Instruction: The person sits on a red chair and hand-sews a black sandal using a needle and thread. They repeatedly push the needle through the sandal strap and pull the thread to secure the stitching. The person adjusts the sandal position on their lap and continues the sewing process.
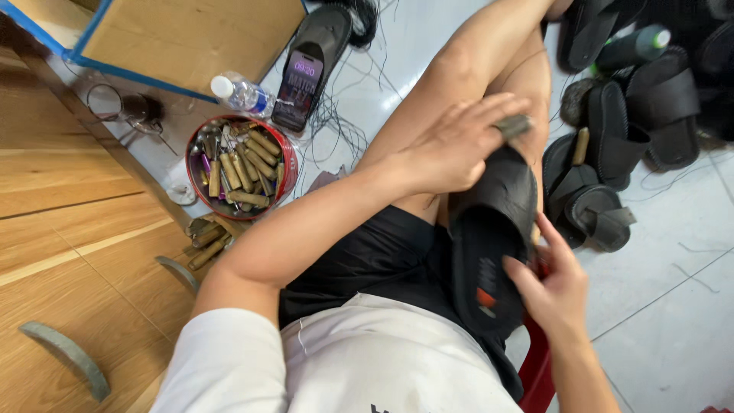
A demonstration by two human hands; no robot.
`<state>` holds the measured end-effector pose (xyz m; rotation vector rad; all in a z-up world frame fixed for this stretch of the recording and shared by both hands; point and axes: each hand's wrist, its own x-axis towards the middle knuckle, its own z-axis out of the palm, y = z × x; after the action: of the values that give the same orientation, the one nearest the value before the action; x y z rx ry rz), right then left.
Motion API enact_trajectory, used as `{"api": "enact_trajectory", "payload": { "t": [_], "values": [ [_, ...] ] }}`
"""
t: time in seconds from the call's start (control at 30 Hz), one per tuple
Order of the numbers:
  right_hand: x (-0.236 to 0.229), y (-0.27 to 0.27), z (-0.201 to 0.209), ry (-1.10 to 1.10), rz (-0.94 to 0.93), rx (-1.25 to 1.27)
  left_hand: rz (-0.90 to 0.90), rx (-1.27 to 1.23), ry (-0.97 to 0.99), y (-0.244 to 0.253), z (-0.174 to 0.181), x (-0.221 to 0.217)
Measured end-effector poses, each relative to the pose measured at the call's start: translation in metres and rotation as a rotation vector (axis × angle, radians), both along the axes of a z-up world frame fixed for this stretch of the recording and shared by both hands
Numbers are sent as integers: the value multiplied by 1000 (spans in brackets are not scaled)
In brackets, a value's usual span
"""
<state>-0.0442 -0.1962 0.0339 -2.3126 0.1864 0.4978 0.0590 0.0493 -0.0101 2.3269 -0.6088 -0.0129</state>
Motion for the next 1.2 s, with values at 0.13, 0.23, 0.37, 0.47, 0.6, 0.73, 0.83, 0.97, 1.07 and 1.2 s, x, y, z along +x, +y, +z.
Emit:
{"api": "enact_trajectory", "payload": {
  "t": [0.13,0.23,0.37,0.47,0.6,0.73,0.83,0.97,1.07,1.2],
  "values": [
    [7,-78,62,183,23,97,-400,-69,318,-33,-8,18],
    [2,-121,98,251,150,77,-579,-119,515,-46,15,2],
    [-10,-177,99,325,236,133,-689,-139,697,-48,15,-19],
    [-14,-179,97,366,261,175,-531,-201,-14,-79,-17,-27],
    [-7,-195,86,330,590,228,-743,-79,-54,-95,1,-44],
    [-20,-200,86,216,388,233,-356,-695,281,-21,117,-27],
    [-30,-162,77,131,78,238,-68,-1033,260,42,99,-7],
    [-28,-62,15,-140,-252,368,161,-1364,251,105,124,-7],
    [-4,-20,-5,-87,-75,393,229,-1235,185,116,147,-46],
    [98,-1,-32,-488,-58,384,347,-1408,246,106,114,-73]
  ]
}}
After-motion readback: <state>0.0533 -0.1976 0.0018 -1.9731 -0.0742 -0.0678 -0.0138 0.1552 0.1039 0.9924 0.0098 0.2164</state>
